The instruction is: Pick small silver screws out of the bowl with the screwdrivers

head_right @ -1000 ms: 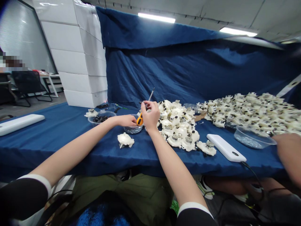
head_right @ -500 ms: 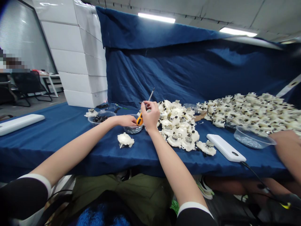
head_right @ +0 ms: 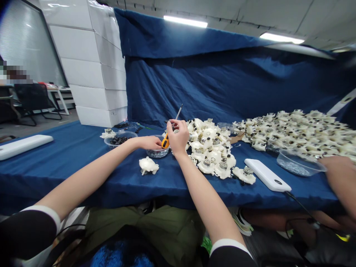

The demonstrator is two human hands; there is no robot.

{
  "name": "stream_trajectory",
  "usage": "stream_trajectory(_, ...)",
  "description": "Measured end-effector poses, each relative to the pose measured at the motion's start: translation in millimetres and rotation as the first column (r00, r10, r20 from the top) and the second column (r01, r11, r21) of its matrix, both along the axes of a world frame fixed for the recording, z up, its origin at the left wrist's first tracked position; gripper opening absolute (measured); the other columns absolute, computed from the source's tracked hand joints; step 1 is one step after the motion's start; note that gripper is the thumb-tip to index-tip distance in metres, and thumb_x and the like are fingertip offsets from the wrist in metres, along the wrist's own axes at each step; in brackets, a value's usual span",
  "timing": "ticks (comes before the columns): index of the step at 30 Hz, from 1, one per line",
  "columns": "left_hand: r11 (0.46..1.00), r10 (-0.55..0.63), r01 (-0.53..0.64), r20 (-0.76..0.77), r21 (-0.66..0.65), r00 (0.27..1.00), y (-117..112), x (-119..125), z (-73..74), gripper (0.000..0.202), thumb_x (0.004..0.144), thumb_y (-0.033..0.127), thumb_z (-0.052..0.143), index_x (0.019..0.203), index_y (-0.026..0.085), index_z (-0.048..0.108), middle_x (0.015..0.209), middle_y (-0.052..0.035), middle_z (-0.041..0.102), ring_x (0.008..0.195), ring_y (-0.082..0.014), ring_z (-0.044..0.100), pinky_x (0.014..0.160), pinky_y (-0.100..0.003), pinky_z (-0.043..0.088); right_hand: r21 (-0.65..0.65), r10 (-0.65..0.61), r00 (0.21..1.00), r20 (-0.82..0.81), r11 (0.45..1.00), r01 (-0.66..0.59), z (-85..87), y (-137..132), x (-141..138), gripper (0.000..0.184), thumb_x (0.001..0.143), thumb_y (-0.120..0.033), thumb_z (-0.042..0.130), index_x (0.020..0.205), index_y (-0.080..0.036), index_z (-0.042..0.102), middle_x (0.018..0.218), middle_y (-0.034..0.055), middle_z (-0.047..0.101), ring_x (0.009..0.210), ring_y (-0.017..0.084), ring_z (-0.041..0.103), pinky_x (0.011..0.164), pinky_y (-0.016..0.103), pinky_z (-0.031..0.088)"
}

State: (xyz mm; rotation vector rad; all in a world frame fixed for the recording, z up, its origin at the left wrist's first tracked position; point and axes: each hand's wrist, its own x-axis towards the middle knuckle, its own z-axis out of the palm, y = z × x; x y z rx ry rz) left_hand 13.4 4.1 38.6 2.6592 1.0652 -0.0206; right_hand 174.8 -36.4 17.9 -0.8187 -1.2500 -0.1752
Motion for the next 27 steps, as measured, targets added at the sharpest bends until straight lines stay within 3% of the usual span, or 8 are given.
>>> stream_trajectory(8, 1.0, -0.019, 0.019, -0.044, 0.001, 0.999, -2.7, 1.0, 1.6, 0.048, 0.087, 0.059, 0.052, 0.094, 0.018, 0.075, 0.094, -0.0057, 0.074, 0.078, -0.0186, 0.062, 0.067, -0.027, 0.039, 0.012, 0.03, 0.999, -0.019, 0.999, -0.029, 0.2, -0.1, -0.1, 0.018, 0.094, -0.036, 0.064, 0.096, -0.02, 0.073, 0.091, 0.0024, 0.064, 0.078, 0.015, 0.063, 0.077, 0.031, 0.054)
stream_trajectory(19, 1.0, 0.008, -0.007, -0.03, 0.01, 1.0, -3.4, 0.5, 1.9, 0.046, 0.087, 0.057, 0.053, 0.079, 0.015, 0.069, 0.078, -0.0042, 0.066, 0.066, -0.0148, 0.052, 0.061, -0.027, 0.034, 0.015, 0.019, 1.0, -0.011, 1.0, -0.019, 0.0, 0.1, -0.1, 0.018, 0.094, -0.035, 0.064, 0.096, -0.019, 0.073, 0.09, 0.002, 0.063, 0.077, 0.014, 0.063, 0.076, 0.03, 0.053)
stream_trajectory(27, 1.0, 0.002, -0.002, 0.002, 0.015, 1.0, -5.9, 0.9, 2.5, 0.041, 0.087, 0.053, 0.052, 0.085, 0.016, 0.069, 0.085, -0.0042, 0.068, 0.073, -0.0159, 0.056, 0.063, -0.026, 0.036, 0.009, 0.023, 1.0, -0.009, 1.0, -0.023, -0.2, 1.3, 0.3, 0.018, 0.094, -0.036, 0.063, 0.096, -0.021, 0.072, 0.091, 0.0021, 0.064, 0.077, 0.014, 0.063, 0.077, 0.03, 0.054)
